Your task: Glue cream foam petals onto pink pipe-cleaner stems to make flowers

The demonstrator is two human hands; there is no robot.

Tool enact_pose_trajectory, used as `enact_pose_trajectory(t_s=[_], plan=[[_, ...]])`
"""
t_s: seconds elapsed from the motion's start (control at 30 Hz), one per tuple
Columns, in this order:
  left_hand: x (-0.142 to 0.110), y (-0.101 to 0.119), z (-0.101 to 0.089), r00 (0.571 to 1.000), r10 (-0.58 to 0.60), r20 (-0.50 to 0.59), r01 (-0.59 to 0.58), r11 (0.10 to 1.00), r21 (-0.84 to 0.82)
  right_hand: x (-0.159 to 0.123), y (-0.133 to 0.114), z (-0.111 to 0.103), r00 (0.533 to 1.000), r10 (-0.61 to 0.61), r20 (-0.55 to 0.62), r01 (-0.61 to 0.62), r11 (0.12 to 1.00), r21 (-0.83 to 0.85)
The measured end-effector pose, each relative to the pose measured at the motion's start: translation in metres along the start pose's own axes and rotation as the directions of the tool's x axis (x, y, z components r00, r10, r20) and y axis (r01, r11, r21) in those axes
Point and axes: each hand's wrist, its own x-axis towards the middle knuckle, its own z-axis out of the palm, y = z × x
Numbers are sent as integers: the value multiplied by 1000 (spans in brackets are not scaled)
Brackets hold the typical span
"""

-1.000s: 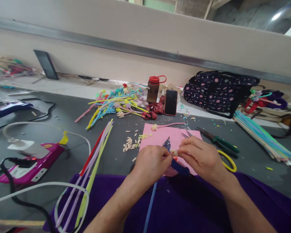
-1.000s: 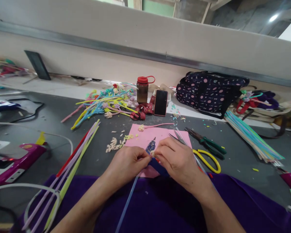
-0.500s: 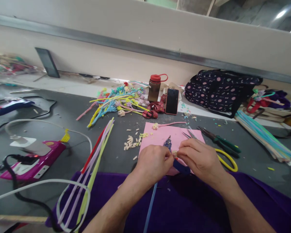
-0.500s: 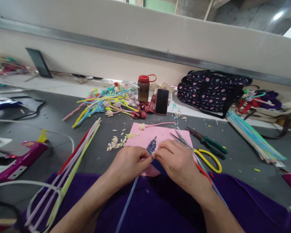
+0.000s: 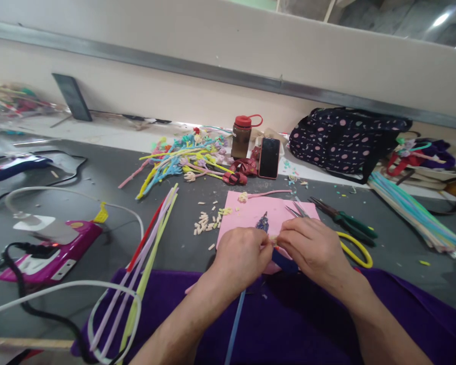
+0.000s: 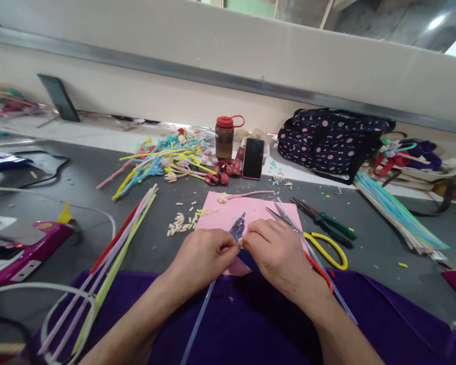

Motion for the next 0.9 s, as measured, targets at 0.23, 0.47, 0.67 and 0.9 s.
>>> enact_pose_trajectory(t_s=[0.23, 0.47, 0.67, 0.9], plan=[[0, 2, 2, 1000, 4, 1, -4, 999, 51, -2, 1, 2, 1000, -8, 2, 8, 999, -51], [0, 3, 2, 1000, 19, 4, -20, 998, 64, -2, 0, 2, 1000, -4, 10, 5, 998, -64], [0, 2, 3, 993, 111, -28, -106, 984, 140, -3, 0, 2, 999, 24, 30, -23, 998, -59], [1, 1, 2, 974, 226, 8, -223, 951, 213, -3, 0, 1, 999, 26, 39, -23, 997, -79]])
